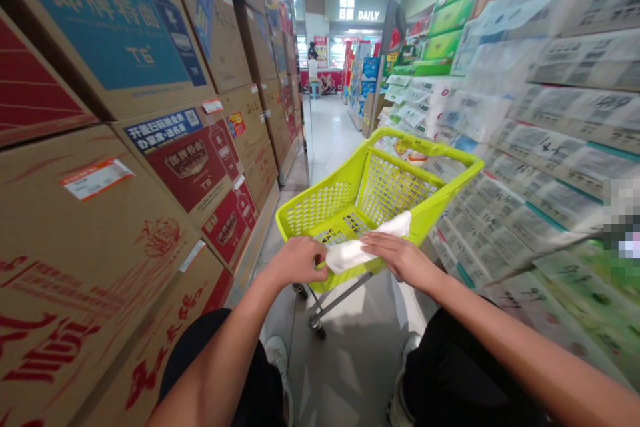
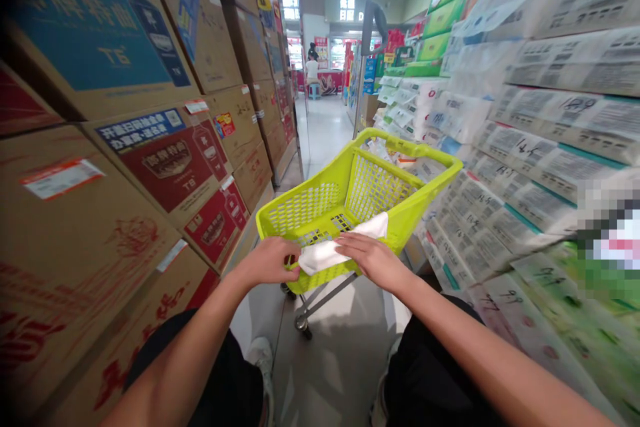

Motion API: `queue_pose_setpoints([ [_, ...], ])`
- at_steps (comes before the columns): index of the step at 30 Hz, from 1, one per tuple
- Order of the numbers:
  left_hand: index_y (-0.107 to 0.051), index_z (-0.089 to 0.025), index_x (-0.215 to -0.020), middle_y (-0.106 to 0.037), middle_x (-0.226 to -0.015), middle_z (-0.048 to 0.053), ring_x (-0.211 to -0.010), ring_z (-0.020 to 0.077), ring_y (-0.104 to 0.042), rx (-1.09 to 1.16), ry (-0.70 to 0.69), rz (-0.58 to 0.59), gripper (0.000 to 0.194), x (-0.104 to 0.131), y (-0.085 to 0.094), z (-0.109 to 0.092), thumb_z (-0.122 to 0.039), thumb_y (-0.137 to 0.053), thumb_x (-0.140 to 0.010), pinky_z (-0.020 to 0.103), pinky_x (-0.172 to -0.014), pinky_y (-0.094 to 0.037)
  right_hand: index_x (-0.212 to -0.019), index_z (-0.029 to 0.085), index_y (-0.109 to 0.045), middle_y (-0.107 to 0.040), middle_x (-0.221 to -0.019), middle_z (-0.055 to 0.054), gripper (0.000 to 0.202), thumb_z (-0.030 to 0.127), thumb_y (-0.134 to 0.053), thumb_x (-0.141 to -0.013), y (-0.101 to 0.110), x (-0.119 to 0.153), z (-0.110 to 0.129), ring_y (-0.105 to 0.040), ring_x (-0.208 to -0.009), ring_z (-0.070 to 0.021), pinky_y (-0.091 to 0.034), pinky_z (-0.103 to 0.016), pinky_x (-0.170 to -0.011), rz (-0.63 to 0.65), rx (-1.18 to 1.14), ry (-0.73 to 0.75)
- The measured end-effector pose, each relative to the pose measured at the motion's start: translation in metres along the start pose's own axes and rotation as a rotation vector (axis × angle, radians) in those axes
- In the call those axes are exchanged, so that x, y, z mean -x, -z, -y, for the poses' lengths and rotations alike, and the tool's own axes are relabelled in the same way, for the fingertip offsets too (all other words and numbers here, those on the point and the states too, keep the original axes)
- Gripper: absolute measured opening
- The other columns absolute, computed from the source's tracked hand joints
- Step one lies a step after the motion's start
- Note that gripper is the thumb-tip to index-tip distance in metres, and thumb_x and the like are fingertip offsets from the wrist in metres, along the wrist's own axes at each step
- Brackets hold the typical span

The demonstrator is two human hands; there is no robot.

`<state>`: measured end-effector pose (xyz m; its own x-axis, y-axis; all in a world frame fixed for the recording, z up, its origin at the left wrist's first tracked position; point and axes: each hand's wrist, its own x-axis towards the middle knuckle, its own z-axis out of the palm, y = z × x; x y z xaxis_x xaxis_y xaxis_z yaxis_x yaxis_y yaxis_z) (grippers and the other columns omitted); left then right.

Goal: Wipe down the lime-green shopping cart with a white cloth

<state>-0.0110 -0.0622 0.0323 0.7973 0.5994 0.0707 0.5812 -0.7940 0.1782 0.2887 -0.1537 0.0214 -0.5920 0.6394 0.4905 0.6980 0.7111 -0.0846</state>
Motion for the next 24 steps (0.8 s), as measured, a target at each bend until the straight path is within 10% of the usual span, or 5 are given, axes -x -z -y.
queue_pose_setpoints([
  [9,-0.070,-0.019,-0.103,-0.077,-0.109,0.010,-0.099,0.0249,-0.072,-0.086,0.001,-0.062,0.031,-0.017,-0.019,0.016,-0.040,-0.049,-0.107,0.032,-0.079,-0.047,-0.152,0.014,-0.058,-0.067,-0.121,-0.020,0.059,0.046,-0.063,-0.102,-0.009,-0.033,-0.009,-0.062,-0.107,-0.0347,-0.052,-0.048,-0.089,0.023,0.369,-0.284],
  [17,-0.062,-0.022,-0.126,-0.077,-0.119,0.005,-0.106,0.0267,-0.074,0.137,0.100,-0.181,0.034,-0.030,-0.026,0.023,-0.041,-0.067,-0.098,0.034,-0.086,-0.052,-0.126,0.019,-0.075,-0.072,-0.114,-0.013,0.030,0.024,-0.053,-0.107,0.005,-0.025,-0.020,-0.060,-0.102,-0.0266,-0.049,-0.041,-0.089,-0.050,0.292,-0.099],
  [20,-0.044,-0.022,-0.151,-0.071,-0.135,0.008,-0.117,0.0282,-0.071,0.167,0.114,-0.249,0.059,-0.033,-0.027,0.025,-0.043,-0.066,-0.100,0.037,-0.095,-0.054,-0.112,0.018,-0.076,-0.069,-0.122,-0.016,0.021,0.027,-0.059,-0.103,0.025,-0.011,-0.012,-0.060,-0.115,-0.0299,-0.050,-0.046,-0.099,-0.090,0.236,-0.024],
  [24,-0.053,-0.031,-0.146,-0.064,-0.144,0.007,-0.118,0.0256,-0.070,0.054,-0.021,-0.247,0.040,-0.034,-0.034,0.022,-0.040,-0.052,-0.107,0.037,-0.097,-0.055,-0.108,0.017,-0.074,-0.066,-0.129,-0.018,0.028,0.042,-0.065,-0.097,0.041,-0.012,-0.006,-0.059,-0.124,-0.0333,-0.050,-0.050,-0.105,-0.044,0.119,0.036],
])
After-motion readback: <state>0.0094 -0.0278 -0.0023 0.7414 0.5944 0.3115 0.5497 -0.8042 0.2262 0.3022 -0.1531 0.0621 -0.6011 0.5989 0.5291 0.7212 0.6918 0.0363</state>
